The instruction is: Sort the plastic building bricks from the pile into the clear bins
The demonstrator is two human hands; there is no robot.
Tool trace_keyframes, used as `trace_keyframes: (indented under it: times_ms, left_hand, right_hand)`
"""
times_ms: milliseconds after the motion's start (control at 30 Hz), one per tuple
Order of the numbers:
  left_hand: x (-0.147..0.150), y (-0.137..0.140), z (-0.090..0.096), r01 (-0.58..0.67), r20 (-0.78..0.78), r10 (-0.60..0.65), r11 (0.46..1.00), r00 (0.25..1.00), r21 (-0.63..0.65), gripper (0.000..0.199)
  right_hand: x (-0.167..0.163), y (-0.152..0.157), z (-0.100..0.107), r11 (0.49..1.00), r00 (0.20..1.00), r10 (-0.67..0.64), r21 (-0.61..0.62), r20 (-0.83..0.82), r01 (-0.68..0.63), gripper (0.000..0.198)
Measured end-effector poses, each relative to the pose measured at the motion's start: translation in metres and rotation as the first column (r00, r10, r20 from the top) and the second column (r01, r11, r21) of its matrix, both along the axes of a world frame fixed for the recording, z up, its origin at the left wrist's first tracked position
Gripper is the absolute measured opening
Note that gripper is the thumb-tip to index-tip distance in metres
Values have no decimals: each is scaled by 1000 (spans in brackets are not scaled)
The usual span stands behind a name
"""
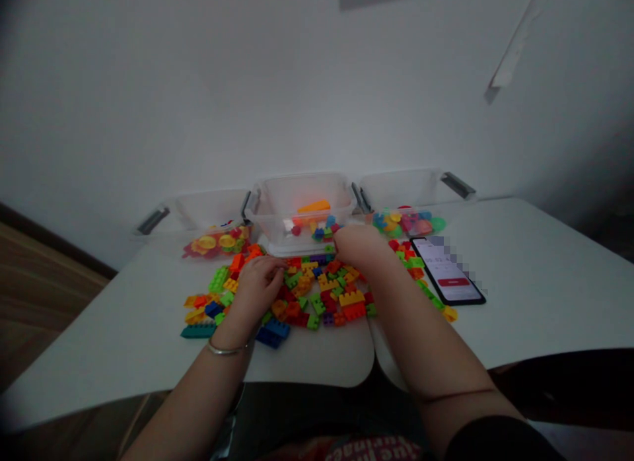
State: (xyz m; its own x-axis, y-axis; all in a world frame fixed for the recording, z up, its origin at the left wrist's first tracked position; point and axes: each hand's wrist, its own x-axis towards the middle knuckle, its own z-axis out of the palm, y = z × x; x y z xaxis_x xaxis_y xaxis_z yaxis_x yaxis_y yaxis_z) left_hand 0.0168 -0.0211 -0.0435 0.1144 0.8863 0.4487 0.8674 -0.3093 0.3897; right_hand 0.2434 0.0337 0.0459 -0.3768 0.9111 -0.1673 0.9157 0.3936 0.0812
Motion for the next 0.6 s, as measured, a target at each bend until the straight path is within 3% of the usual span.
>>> trace_keyframes:
  times_ms: [367,600]
  left_hand:
    - [0,0,2,12,-9,-12,1000,1000,2,18]
    - [0,0,1,17,-4,-17,1000,1000,7,18]
  right_hand:
    - [-2,8,-14,998,996,-55,2,75,55,31]
    - [3,4,2,1000,999,30,5,-16,-29,20]
